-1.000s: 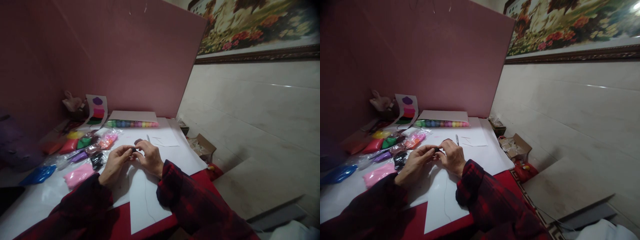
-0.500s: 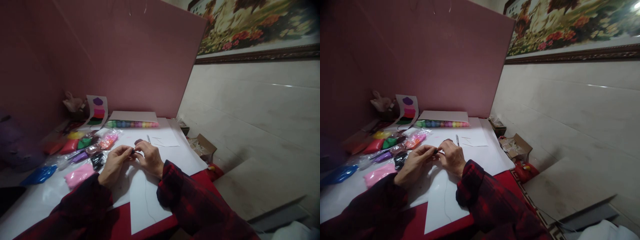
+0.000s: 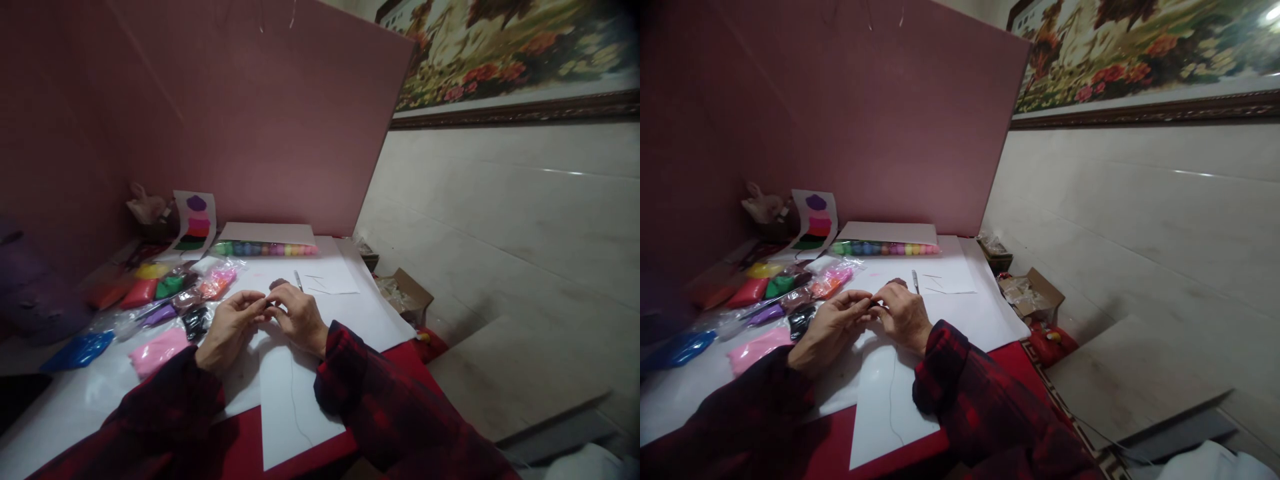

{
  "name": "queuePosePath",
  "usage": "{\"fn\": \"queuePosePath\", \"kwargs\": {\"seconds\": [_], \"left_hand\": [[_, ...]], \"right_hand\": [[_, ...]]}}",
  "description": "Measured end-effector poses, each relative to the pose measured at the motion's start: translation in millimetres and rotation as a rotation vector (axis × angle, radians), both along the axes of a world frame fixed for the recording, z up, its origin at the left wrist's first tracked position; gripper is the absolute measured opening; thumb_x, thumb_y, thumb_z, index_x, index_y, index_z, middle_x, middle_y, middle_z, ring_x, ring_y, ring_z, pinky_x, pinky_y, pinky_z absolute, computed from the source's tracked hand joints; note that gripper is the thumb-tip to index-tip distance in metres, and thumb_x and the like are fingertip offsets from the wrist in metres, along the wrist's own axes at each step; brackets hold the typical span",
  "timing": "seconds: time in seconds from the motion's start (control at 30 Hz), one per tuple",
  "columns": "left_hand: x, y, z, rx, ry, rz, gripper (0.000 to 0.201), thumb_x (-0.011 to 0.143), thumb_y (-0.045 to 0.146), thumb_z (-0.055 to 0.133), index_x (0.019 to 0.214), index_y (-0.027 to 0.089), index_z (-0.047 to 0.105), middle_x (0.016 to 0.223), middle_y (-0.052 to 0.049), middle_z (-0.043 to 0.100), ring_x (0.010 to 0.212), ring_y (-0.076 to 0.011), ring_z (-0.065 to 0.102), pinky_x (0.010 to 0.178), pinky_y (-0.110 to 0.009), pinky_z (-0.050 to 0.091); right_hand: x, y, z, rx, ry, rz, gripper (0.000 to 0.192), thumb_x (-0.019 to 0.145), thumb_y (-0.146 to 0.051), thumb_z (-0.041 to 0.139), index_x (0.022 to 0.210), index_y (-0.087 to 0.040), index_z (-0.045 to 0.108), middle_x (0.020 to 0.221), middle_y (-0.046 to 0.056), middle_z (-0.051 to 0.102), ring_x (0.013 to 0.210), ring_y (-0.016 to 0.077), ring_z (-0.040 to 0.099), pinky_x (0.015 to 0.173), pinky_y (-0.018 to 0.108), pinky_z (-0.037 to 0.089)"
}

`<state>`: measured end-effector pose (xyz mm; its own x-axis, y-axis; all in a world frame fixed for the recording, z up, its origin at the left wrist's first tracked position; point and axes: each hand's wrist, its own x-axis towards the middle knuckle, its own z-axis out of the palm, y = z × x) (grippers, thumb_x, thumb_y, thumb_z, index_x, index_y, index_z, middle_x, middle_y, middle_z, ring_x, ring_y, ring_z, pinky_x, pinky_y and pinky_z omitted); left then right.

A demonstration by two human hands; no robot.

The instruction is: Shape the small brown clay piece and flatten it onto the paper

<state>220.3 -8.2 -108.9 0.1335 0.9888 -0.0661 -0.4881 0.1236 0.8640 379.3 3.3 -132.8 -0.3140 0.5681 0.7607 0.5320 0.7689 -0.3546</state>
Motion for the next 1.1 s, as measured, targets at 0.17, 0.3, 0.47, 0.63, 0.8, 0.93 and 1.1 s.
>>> {"fn": "queuePosePath", "kwargs": {"seconds": [0.17, 0.3, 0.47, 0.63, 0.8, 0.93, 1.1], "left_hand": [[-0.8, 0.9, 0.8, 0.006, -0.023, -0.008, 0.048, 0.047, 0.03, 0.1, 0.082, 0.01, 0.074, 0.07, -0.005, 0.073, 0.056, -0.0103, 0.065, 0.054, -0.018, 0.053], [-1.4, 1.3, 0.0, 0.025, -0.024, 0.004, 0.044, 0.05, 0.029, 0.099, 0.081, 0.011, 0.073, 0.064, -0.003, 0.07, 0.052, -0.009, 0.062, 0.05, -0.016, 0.049], [-1.5, 0.1, 2.4, 0.013, -0.02, -0.055, 0.045, 0.053, 0.03, 0.098, 0.086, 0.01, 0.076, 0.076, -0.008, 0.076, 0.061, -0.0134, 0.068, 0.058, -0.022, 0.056], [-3.8, -0.3, 4.9, 0.031, -0.008, -0.054, 0.043, 0.051, 0.026, 0.099, 0.083, 0.01, 0.075, 0.074, -0.006, 0.075, 0.06, -0.013, 0.068, 0.056, -0.021, 0.054], [-5.0, 1.5, 5.1, 0.085, 0.082, -0.062, 0.042, 0.053, 0.025, 0.098, 0.084, 0.011, 0.074, 0.077, -0.007, 0.076, 0.06, -0.014, 0.069, 0.057, -0.023, 0.054], [-4.4, 2.4, 5.3, 0.124, 0.107, -0.071, 0.046, 0.052, 0.031, 0.098, 0.084, 0.01, 0.074, 0.072, -0.006, 0.074, 0.057, -0.0125, 0.067, 0.056, -0.022, 0.053], [-9.6, 4.9, 4.8, 0.152, 0.175, -0.137, 0.046, 0.057, 0.029, 0.096, 0.092, 0.01, 0.075, 0.074, -0.007, 0.074, 0.061, -0.014, 0.068, 0.06, -0.023, 0.054]], "right_hand": [[-0.4, -0.2, 1.2, 0.021, 0.078, -0.009, 0.01, 0.093, -0.03, 0.063, 0.093, -0.02, 0.062, 0.091, 0.007, 0.07, 0.086, 0.0199, 0.066, 0.073, 0.033, 0.055], [-0.5, -0.6, 1.4, -0.008, 0.069, 0.024, 0.01, 0.094, -0.03, 0.064, 0.097, -0.02, 0.063, 0.097, 0.007, 0.071, 0.09, 0.0195, 0.067, 0.074, 0.033, 0.055], [-1.1, -0.8, 0.4, -0.035, 0.065, -0.001, 0.011, 0.092, -0.03, 0.065, 0.096, -0.02, 0.061, 0.093, 0.007, 0.069, 0.087, 0.0193, 0.066, 0.073, 0.033, 0.055], [-0.9, -0.3, 0.2, -0.019, 0.046, 0.037, 0.006, 0.094, -0.026, 0.061, 0.095, -0.02, 0.062, 0.097, 0.008, 0.07, 0.096, 0.0201, 0.066, 0.082, 0.035, 0.054], [-0.4, -2.3, 2.4, -0.077, 0.002, -0.027, 0.013, 0.089, -0.026, 0.067, 0.099, -0.02, 0.062, 0.097, 0.007, 0.069, 0.084, 0.0187, 0.064, 0.077, 0.033, 0.052], [0.5, -2.8, 4.4, -0.08, 0.027, 0.019, 0.007, 0.092, -0.026, 0.065, 0.095, -0.02, 0.063, 0.095, 0.005, 0.067, 0.085, 0.0175, 0.064, 0.078, 0.032, 0.051], [1.3, -1.7, 5.0, -0.053, 0.038, 0.033, 0.009, 0.09, -0.021, 0.066, 0.098, -0.019, 0.064, 0.097, 0.005, 0.067, 0.083, 0.0164, 0.064, 0.076, 0.03, 0.051]]}}
